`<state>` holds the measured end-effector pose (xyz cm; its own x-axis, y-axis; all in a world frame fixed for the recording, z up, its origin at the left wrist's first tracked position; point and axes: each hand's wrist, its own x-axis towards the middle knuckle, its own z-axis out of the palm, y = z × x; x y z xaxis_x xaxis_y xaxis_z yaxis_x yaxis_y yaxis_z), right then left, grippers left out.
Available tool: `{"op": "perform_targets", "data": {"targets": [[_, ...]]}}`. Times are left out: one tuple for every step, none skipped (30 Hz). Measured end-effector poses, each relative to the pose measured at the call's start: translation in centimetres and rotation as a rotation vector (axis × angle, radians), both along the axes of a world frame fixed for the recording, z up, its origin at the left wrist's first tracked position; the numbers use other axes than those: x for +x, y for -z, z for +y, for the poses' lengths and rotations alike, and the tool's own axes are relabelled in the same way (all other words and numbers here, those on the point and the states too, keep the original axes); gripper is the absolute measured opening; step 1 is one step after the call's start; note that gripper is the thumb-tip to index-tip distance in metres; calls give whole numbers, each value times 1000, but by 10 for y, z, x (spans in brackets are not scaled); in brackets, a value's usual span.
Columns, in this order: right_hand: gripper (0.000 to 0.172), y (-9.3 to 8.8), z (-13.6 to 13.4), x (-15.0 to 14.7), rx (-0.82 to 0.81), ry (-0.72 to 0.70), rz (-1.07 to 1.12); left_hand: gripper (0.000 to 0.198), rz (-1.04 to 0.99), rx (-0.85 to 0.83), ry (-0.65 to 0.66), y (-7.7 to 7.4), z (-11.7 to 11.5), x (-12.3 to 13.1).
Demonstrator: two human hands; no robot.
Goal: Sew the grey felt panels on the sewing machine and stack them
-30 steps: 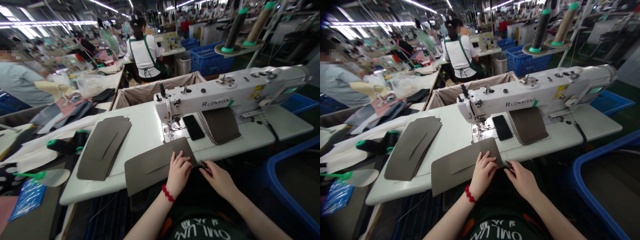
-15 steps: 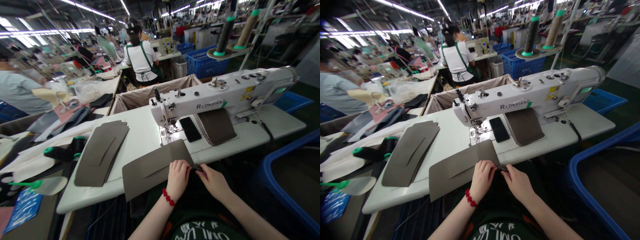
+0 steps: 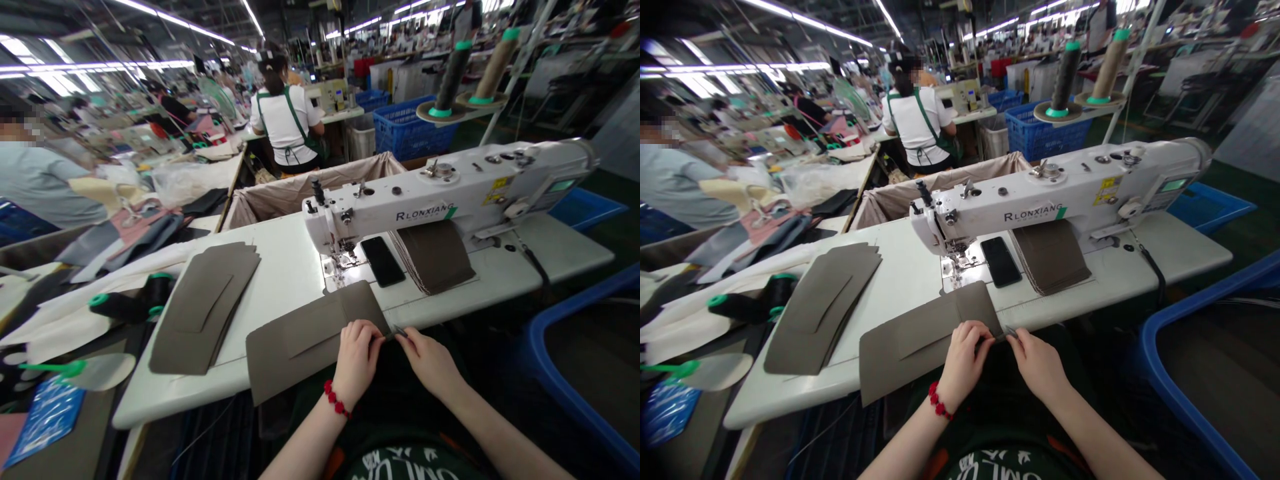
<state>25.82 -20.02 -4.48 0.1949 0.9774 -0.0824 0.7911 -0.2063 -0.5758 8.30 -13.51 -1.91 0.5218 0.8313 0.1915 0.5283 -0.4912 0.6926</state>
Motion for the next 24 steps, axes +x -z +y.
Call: {"op": "perform_targets", "data": {"targets": [[28, -1, 0, 2, 15, 25, 11, 7, -32, -33, -2, -1, 1, -2], [27, -4, 0, 3, 37, 43, 34, 7, -66, -70, -4, -2, 3, -4], [26, -6, 1, 3, 62, 52, 67, 7, -96, -109, -4, -2, 4, -6], [26, -9, 2, 1, 89, 51, 106, 8, -120, -147, -4, -3, 6, -8], [25, -11, 3, -1, 112, 36, 149, 8, -135, -183, -6, -3, 7, -9], [25, -13, 6, -5, 130, 16, 187, 9, -149, -218, -10, -4, 8, -10], [25, -13, 8, -9, 139, -1, 213, 11, -170, -258, -14, -6, 10, -12], [25, -13, 11, -13, 137, -11, 225, 13, -204, -308, -12, -8, 11, -14], [25, -13, 14, -16, 124, -14, 223, 15, -252, -373, 2, -12, 13, -17], [25, -12, 17, -19, 105, -9, 214, 19, -302, -448, 33, -16, 15, -22], [24, -11, 19, -21, 86, 0, 202, 24, -341, -525, 89, -22, 19, -29], [24, -10, 21, -21, 71, 5, 194, 32, -355, -587, 164, -28, 23, -38], [25, -9, 22, -21, 63, 6, 192, 41, -333, -611, 241, -35, 28, -49], [26, -8, 22, -20, 64, 6, 192, 47, -275, -580, 292, -41, 34, -60], [28, -8, 22, -18, 69, 8, 190, 49, -189, -488, 293, -45, 41, -72], [31, -7, 21, -16, 74, 10, 185, 45, -80, -353, 237, -47, 47, -84], [34, -7, 21, -14, 76, 11, 175, 40, 43, -200, 132, -48, 53, -95], [37, -6, 20, -13, 76, 8, 160, 44, 172, -61, 5, -46, 59, -105], [39, -5, 19, -12, 74, -1, 139, 58, 298, 40, -112, -43, 63, -112], [42, -3, 19, -12, 73, -20, 114, 70, 410, 99, -196, -38, 66, -118], [44, -1, 19, -11, 73, -40, 86, 78, 503, 125, -247, -34, 67, -122], [46, 1, 20, -12, 75, -61, 58, 80, 572, 131, -276, -30, 68, -124], [47, 3, 21, -12, 78, -79, 33, 78, 615, 125, -295, -27, 67, -125], [49, 5, 22, -12, 79, -94, 11, 73, 633, 104, -305, -25, 66, -125]]}}
